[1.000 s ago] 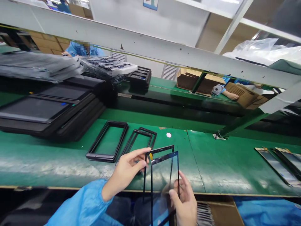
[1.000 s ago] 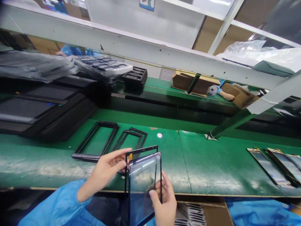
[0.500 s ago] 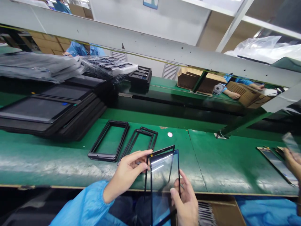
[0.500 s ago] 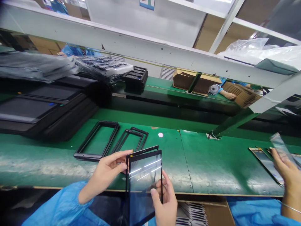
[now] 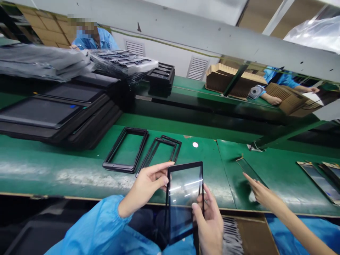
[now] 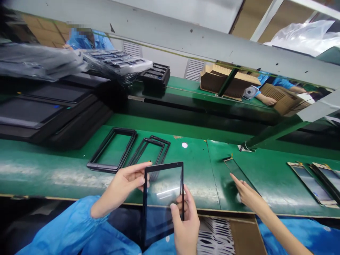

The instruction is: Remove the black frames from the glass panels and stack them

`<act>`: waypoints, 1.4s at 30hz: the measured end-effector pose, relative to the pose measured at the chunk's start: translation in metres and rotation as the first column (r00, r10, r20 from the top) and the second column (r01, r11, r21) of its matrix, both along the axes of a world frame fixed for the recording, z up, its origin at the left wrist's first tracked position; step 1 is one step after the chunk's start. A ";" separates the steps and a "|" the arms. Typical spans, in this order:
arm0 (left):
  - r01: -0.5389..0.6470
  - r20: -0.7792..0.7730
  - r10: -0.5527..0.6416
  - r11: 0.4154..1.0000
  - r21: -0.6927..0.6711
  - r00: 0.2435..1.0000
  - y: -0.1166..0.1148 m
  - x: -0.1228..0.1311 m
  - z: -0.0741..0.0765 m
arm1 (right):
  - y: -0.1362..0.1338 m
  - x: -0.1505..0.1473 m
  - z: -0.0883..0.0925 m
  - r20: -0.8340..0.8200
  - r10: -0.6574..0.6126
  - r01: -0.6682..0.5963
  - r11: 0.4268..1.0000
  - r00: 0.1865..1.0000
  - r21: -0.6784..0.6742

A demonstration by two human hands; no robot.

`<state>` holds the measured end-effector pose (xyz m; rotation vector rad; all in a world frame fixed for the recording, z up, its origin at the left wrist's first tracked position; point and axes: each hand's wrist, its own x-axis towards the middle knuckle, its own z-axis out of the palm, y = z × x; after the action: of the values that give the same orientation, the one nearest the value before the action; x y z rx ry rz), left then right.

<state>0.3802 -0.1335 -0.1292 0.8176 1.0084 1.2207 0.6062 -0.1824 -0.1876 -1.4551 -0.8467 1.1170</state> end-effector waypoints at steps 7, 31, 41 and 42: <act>-0.021 0.034 0.021 1.000 0.005 0.999 0.000 0.000 -0.001 | -0.005 -0.002 0.009 0.005 0.012 -0.012 0.998 1.000 -0.065; -0.028 0.012 0.029 0.997 -0.070 0.999 -0.002 0.000 -0.003 | 0.001 -0.012 0.020 0.026 0.006 -0.005 0.998 1.000 -0.061; -0.073 -0.074 0.067 0.994 -0.084 0.995 -0.001 0.003 0.005 | -0.001 0.001 0.017 0.313 0.022 -0.046 0.997 0.949 0.069; -0.070 -0.103 0.061 0.994 -0.084 0.993 -0.002 0.002 0.006 | 0.003 0.004 0.021 0.385 -0.004 -0.046 0.992 0.923 0.121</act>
<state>0.3824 -0.1352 -0.1227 0.7883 1.1707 1.1919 0.6105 -0.1792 -0.1664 -1.5845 -1.1878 0.7831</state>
